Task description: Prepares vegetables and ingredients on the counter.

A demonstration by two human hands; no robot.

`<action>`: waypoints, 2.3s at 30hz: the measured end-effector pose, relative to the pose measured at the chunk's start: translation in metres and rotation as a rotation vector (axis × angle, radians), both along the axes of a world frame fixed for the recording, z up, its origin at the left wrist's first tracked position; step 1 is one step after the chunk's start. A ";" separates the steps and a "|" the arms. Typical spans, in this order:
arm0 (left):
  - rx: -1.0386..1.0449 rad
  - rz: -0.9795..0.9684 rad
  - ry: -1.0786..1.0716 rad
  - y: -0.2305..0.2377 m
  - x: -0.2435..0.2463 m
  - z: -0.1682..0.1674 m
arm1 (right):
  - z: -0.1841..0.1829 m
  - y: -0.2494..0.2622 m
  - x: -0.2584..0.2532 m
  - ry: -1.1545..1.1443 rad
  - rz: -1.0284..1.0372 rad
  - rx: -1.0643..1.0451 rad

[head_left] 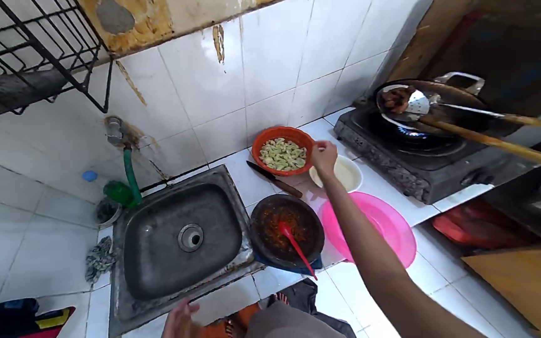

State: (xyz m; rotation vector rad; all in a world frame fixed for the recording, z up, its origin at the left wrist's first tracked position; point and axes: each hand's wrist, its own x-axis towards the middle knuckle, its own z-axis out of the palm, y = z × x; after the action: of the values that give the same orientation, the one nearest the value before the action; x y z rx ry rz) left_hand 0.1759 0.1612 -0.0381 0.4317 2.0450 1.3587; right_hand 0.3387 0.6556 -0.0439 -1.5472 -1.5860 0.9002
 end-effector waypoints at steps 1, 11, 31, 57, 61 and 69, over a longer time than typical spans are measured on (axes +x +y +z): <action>0.015 -0.047 -0.003 0.023 -0.003 -0.004 | 0.002 0.028 0.005 -0.109 0.065 -0.003; -0.018 -0.344 -0.122 0.352 -0.020 -0.037 | -0.024 0.156 -0.006 -0.715 0.360 -0.233; 0.001 -0.175 -0.127 0.442 -0.038 -0.061 | -0.026 0.128 -0.012 -0.285 0.306 -0.215; 0.006 0.062 -0.082 -0.008 -0.102 0.025 | 0.005 -0.258 -0.091 -0.013 0.615 -0.318; -0.012 0.090 -0.062 -0.068 -0.107 0.000 | -0.026 -0.316 -0.100 0.010 0.649 -0.347; -0.015 0.130 -0.118 -0.129 -0.105 -0.064 | -0.068 -0.372 -0.108 -0.035 0.647 -0.399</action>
State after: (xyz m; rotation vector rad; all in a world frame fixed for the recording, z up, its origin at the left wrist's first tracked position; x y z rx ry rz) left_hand 0.0708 0.0322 -0.1025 0.2093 2.0134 1.4098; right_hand 0.2307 0.2834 -0.1117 -1.3043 -2.0703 1.6261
